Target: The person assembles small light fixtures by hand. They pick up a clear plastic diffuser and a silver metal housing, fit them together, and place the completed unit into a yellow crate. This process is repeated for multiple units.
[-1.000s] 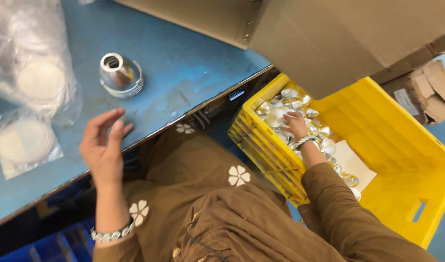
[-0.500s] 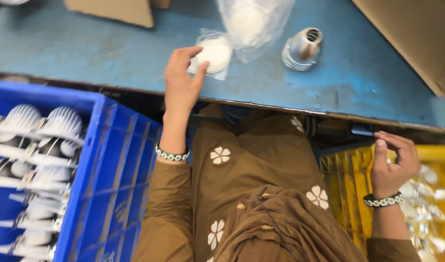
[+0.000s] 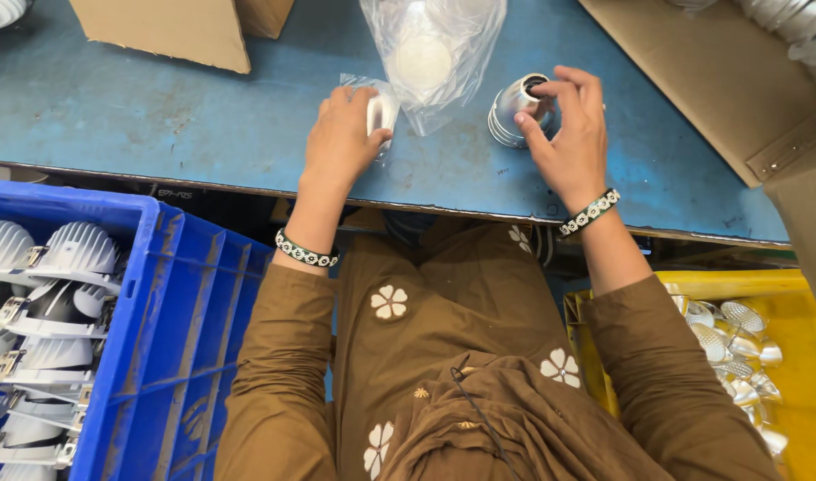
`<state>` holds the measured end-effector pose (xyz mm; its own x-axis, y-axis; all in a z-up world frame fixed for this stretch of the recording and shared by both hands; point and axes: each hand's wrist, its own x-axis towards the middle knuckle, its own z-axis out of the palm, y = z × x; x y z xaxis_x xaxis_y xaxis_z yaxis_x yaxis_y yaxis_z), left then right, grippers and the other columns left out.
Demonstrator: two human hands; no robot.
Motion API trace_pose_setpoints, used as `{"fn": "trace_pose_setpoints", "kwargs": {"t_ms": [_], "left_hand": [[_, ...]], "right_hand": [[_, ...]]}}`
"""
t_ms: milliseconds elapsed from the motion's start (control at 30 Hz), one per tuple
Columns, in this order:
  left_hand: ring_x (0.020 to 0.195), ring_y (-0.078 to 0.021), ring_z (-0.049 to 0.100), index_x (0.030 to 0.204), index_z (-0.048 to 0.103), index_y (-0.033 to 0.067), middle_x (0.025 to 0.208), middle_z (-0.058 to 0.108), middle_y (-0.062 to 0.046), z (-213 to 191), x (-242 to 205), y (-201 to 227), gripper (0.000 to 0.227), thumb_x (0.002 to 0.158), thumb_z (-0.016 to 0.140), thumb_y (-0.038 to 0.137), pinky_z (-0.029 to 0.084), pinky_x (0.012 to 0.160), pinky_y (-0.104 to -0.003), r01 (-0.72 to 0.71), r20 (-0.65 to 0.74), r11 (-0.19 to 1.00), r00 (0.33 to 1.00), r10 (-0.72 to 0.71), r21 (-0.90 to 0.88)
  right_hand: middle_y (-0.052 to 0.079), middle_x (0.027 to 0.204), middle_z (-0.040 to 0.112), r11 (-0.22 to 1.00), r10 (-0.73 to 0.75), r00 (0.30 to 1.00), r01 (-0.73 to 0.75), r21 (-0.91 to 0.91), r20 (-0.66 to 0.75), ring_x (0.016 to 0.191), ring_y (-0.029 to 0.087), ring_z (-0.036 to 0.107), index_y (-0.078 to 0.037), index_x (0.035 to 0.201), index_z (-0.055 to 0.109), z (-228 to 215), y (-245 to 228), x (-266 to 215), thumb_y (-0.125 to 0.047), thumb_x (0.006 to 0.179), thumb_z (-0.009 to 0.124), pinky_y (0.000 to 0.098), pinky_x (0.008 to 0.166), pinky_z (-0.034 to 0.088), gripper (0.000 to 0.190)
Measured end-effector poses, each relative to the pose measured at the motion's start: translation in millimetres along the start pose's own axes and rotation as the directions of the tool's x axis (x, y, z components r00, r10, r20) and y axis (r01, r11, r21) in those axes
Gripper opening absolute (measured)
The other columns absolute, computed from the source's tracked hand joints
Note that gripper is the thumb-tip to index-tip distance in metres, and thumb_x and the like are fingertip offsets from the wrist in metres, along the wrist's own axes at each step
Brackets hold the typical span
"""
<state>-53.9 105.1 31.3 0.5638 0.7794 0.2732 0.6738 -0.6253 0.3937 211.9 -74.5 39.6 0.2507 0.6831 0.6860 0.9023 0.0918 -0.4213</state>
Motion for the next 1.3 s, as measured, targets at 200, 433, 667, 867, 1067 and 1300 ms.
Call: {"fn": "trace_pose_setpoints", "kwargs": {"t_ms": [200, 433, 667, 867, 1067, 1300], "left_hand": [[0.118, -0.0405, 0.051, 0.134, 0.058, 0.0106, 0.128, 0.052, -0.02, -9.3, 7.8, -5.0, 0.07, 0.075, 0.091, 0.031, 0.049, 0.092, -0.05, -0.018, 0.017, 0.999, 1.0, 0.018, 0.036], [0.117, -0.0356, 0.051, 0.15, 0.049, 0.013, 0.131, 0.047, -0.015, -23.7, -5.2, 11.6, 0.088, 0.078, 0.095, 0.034, 0.048, 0.092, -0.049, -0.075, -0.25, 0.995, 0.964, 0.088, 0.062], [0.128, -0.0251, 0.057, 0.155, 0.047, 0.0247, 0.141, 0.046, -0.009, 20.1, -36.5, 68.2, 0.078, 0.088, 0.088, 0.022, 0.06, 0.1, -0.038, -0.064, 0.012, 0.487, 0.988, 0.151, -0.871], [0.137, -0.0273, 0.055, 0.156, 0.044, 0.0196, 0.147, 0.041, -0.01, 54.1, -48.0, 79.0, 0.074, 0.093, 0.082, 0.013, 0.058, 0.107, -0.04, 0.012, 0.055, 0.161, 0.963, 0.265, -0.987], [0.139, -0.0308, 0.057, 0.147, 0.033, 0.01, 0.153, 0.044, -0.018, 69.9, -47.5, 72.2, 0.067, 0.096, 0.077, 0.014, 0.052, 0.113, -0.041, 0.019, 0.012, -0.037, 0.983, 0.183, -0.999], [0.136, -0.0287, 0.058, 0.129, 0.034, 0.0095, 0.146, 0.056, -0.024, 81.9, -39.0, 63.8, 0.047, 0.101, 0.071, 0.02, 0.05, 0.116, -0.039, 0.187, 0.158, -0.173, 0.973, 0.167, -0.967]], "right_hand": [[0.014, 0.136, 0.063, 0.997, 0.039, 0.995, -0.045, 0.065, 0.095, 0.11, 0.027, 0.066, -0.006, 0.109, 0.066, -3.7, 15.6, 9.9, -0.016, 0.095, 0.084, 0.0419, 0.095, 0.054, 0.025], [0.01, 0.14, 0.063, 0.881, 0.132, 0.982, -0.053, 0.469, -0.136, 0.118, 0.022, 0.066, -0.005, 0.118, 0.062, -23.9, 34.4, 9.4, -0.018, 0.108, 0.081, 0.0358, 0.09, 0.057, 0.025], [0.007, 0.105, 0.067, -0.074, 0.326, 0.888, -0.319, 0.945, 0.326, 0.094, 0.018, 0.065, -0.006, 0.107, 0.058, 9.0, 20.7, -63.6, -0.029, 0.112, 0.065, 0.0326, 0.083, 0.055, 0.024], [0.007, 0.113, 0.067, 0.023, 0.32, 0.883, -0.368, 0.929, 0.342, 0.103, 0.016, 0.066, -0.002, 0.124, 0.059, 7.5, 19.8, -65.0, -0.036, 0.102, 0.067, 0.0323, 0.096, 0.054, 0.042], [0.005, 0.11, 0.064, 0.045, 0.247, 0.903, -0.372, 0.927, 0.351, 0.1, 0.014, 0.06, 0.003, 0.125, 0.061, 8.1, 23.3, -77.8, -0.04, 0.104, 0.072, 0.0281, 0.092, 0.05, 0.05], [0.007, 0.111, 0.063, -0.246, 0.084, 0.904, -0.388, 0.888, 0.418, 0.111, 0.021, 0.059, -0.005, 0.096, 0.061, 25.7, 44.5, -73.3, -0.046, 0.097, 0.077, 0.0376, 0.106, 0.048, 0.043]]}}
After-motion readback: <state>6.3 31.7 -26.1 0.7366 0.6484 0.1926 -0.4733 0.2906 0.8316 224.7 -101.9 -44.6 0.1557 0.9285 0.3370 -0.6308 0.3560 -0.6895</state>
